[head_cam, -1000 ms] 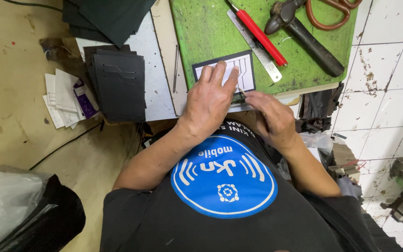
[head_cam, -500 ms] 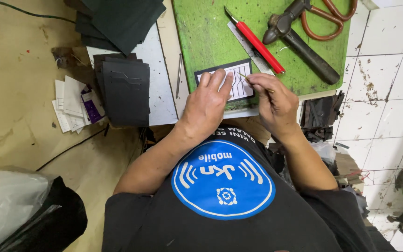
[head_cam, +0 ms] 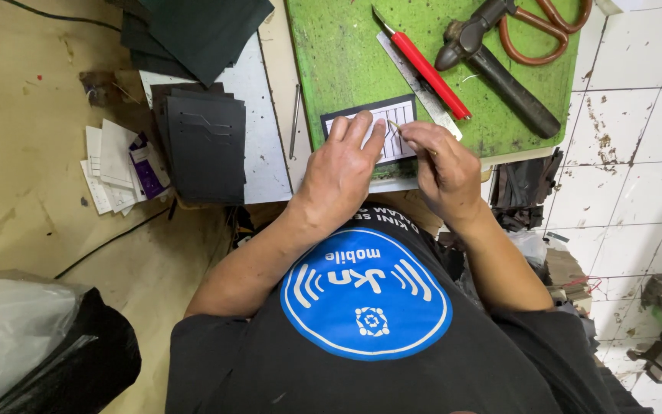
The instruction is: Cutting, marking, and punching leather pieces for assembly
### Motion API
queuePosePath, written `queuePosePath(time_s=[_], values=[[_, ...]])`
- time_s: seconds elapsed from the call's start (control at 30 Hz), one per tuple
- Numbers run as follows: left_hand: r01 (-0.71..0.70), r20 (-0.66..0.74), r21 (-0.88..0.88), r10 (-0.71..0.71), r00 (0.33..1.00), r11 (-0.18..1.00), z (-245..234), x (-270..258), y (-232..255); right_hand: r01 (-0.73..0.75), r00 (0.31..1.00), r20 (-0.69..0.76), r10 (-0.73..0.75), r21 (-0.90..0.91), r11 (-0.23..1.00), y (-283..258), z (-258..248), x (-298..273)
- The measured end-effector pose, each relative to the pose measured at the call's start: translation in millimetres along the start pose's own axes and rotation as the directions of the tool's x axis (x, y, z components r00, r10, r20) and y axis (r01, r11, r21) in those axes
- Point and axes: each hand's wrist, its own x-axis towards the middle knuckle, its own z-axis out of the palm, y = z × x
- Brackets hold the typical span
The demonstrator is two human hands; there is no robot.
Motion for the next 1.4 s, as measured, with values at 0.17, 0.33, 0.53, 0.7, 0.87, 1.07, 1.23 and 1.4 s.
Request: queuePosePath(time_s=[0.17,0.33,0.53,0.7,0.87,1.07,1.23,1.4], values=[[-0.001,-0.016,-0.011,0.001,1.000,1.000,-1.3,-1.3,1.5,-0.020,1.000,0.016,0.021,-0.031,0.999,-5.5,-1.5,-9.5],[0.006,-0.022,-0.010,-0.006,1.000,1.000,-4.9,-1.2,2.4,-0.025,1.000,0.013,0.025,-0.032,0.999,-6.3,-1.2,-13.0],[0.006,-0.024,-0.018,-0.007,1.000,1.000,-7.0,-0.6,2.4,-0.016,1.000,0.012,0.017,-0.038,0.999,-9.9,-0.8,-14.3],[-0.001,-0.026,-0.035,0.000,1.000,0.999,-6.4,-0.1,0.7,-0.033,0.999,-0.003,0.033,-0.045,0.998,-11.9,2.2,-15.4],[0.005,-0.020,-0.040,-0.006,1.000,0.999,-5.2,-1.4,1.0,-0.027,1.000,-0.013,0.026,-0.050,0.998,-12.2,3.1,-15.5],[0.005,-0.015,-0.056,-0.006,1.000,0.998,-4.0,-1.1,0.6,-0.021,1.000,0.018,0.022,-0.039,0.999,-15.3,4.8,-21.8],[0.010,-0.014,-0.049,-0.010,1.000,0.999,-2.7,-1.7,0.4,-0.027,0.999,0.020,0.028,-0.031,0.999,-17.1,5.7,-22.8],[0.012,-0.022,-0.075,-0.013,1.000,0.997,-4.1,-1.5,0.7,0.003,1.000,0.026,-0.002,-0.040,0.999,-17.1,4.7,-21.6]])
